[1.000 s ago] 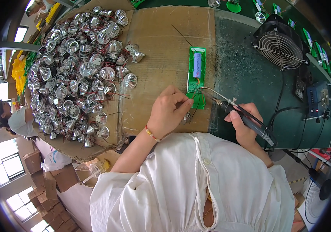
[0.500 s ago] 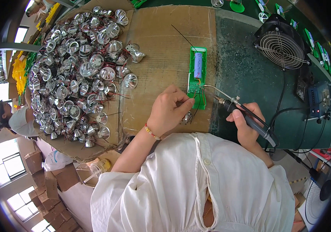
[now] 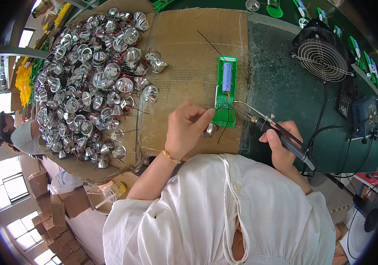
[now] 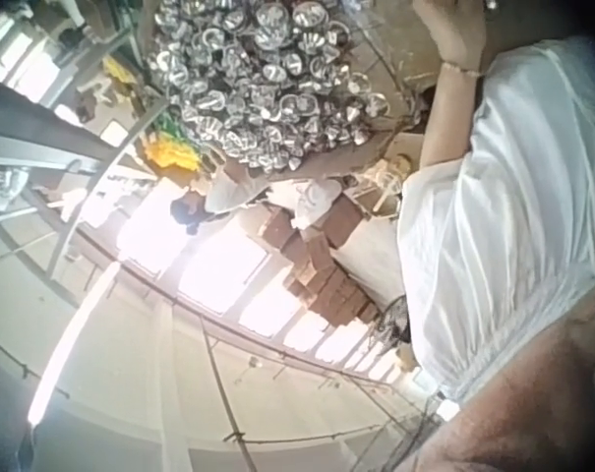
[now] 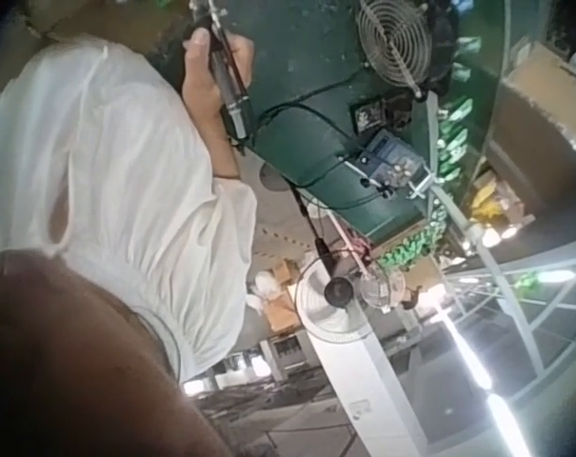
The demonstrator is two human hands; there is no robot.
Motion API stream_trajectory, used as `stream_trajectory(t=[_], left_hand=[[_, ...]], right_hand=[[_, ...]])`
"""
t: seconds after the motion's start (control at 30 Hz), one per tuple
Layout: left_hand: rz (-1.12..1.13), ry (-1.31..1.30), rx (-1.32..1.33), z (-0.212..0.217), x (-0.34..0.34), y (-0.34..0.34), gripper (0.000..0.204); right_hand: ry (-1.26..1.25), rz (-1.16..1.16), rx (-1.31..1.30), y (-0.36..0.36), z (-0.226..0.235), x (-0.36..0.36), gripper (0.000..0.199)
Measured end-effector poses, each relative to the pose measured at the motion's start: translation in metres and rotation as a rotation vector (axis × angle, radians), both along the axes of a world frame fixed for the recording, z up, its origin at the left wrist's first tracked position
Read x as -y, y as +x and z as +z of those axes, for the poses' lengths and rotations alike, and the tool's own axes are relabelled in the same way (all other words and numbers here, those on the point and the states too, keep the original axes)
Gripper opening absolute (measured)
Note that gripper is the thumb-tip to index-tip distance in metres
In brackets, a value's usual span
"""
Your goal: Soldering wires and electronic components onto small circuit boards at a factory assembly station.
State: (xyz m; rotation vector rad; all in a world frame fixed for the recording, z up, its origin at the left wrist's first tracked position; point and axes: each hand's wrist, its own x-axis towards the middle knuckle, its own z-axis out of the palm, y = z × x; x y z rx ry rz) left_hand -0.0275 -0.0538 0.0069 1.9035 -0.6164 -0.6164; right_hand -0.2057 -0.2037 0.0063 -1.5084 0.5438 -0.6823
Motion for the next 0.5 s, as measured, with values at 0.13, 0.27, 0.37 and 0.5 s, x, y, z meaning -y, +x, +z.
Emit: stream_trajectory(t=[0.13,0.27,0.37,0.5], left_hand=[[0.068,-0.062,0.037,-0.004,0.001,0.0,0.017],[-0.065,0.03,0.25,0.018,0.009,-0.012,0.025],[-0.118,0.032,0.63,0.017,0.004,-0.009,0.024],[-0.299,0.045,0.981,0.011,0.002,-0.011,0.02]], right_hand=[[0.007,0.029,-0.001,0.002,-0.003,0.0,0.017],[0.02,0.031,0.015,0.002,-0.004,0.002,0.016],[0.04,-0.001,0.015,0.001,-0.002,0.002,0.016],[0.027,-0.005,0.002,0.001,-0.005,0.001,0.015]])
